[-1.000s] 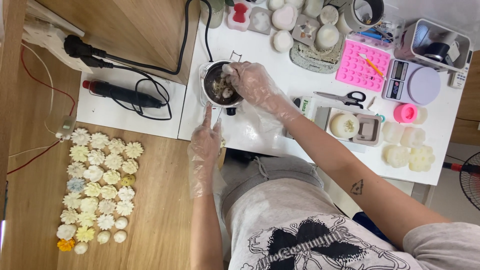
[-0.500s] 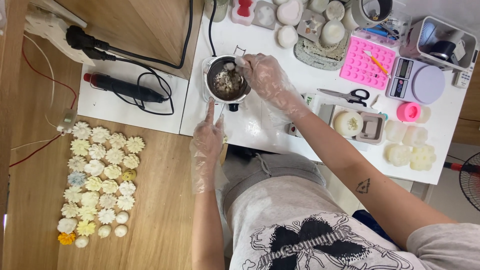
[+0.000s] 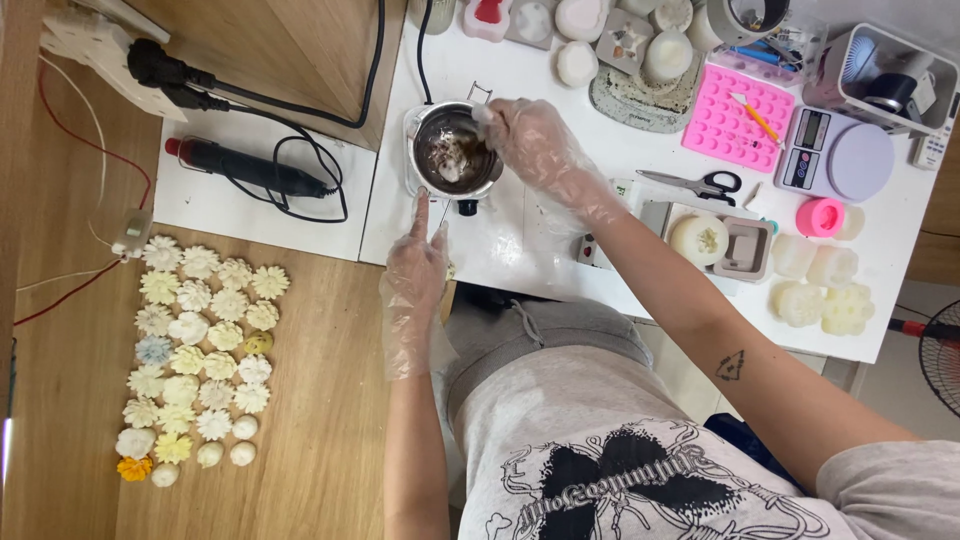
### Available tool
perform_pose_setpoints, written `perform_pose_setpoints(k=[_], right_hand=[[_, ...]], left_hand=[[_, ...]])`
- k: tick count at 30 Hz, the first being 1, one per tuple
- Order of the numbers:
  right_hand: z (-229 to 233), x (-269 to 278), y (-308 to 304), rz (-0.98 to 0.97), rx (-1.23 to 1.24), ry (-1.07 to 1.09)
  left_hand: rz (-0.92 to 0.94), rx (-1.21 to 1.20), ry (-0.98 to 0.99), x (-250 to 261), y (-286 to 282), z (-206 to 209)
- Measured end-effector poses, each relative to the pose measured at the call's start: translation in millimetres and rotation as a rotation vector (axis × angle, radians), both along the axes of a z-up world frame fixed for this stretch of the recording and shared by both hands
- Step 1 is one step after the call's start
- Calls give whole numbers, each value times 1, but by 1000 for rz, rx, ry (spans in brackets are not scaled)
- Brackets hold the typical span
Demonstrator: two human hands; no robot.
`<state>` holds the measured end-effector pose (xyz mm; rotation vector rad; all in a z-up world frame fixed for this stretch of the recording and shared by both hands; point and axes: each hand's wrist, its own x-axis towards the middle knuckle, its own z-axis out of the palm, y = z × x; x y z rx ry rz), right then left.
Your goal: The recorder melts wax in a heater, stirs it with a spoon, and uses a heat gun to smooth the surface of a wax item in a mold.
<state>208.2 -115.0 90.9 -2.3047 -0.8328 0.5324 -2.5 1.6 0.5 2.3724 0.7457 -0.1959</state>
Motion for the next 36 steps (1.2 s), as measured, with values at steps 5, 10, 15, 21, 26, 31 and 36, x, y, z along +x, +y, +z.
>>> perform_pose_setpoints(k=[5,10,15,21,26,31,36], right_hand=[[-20,4,-4,105,173,-22],[-25,2,-5,115,187,-245],[-27,-2,-5,189,218,9],[19,-12,2,82,226,201],[-20,4,-7,236,295,-202],[-23,3,1,296,241,-197],[-24,12,-2,259,120,-593]], left_hand=[[20,19,21,5,-2,22],[40,-18,1,0,-1,14],[1,5,79,6,1,16],[12,12,103,5,-1,40],[36,-45,12,1,0,18],[42,-66,-41,1,-1,14],[16,-3,9,1,-1,8]])
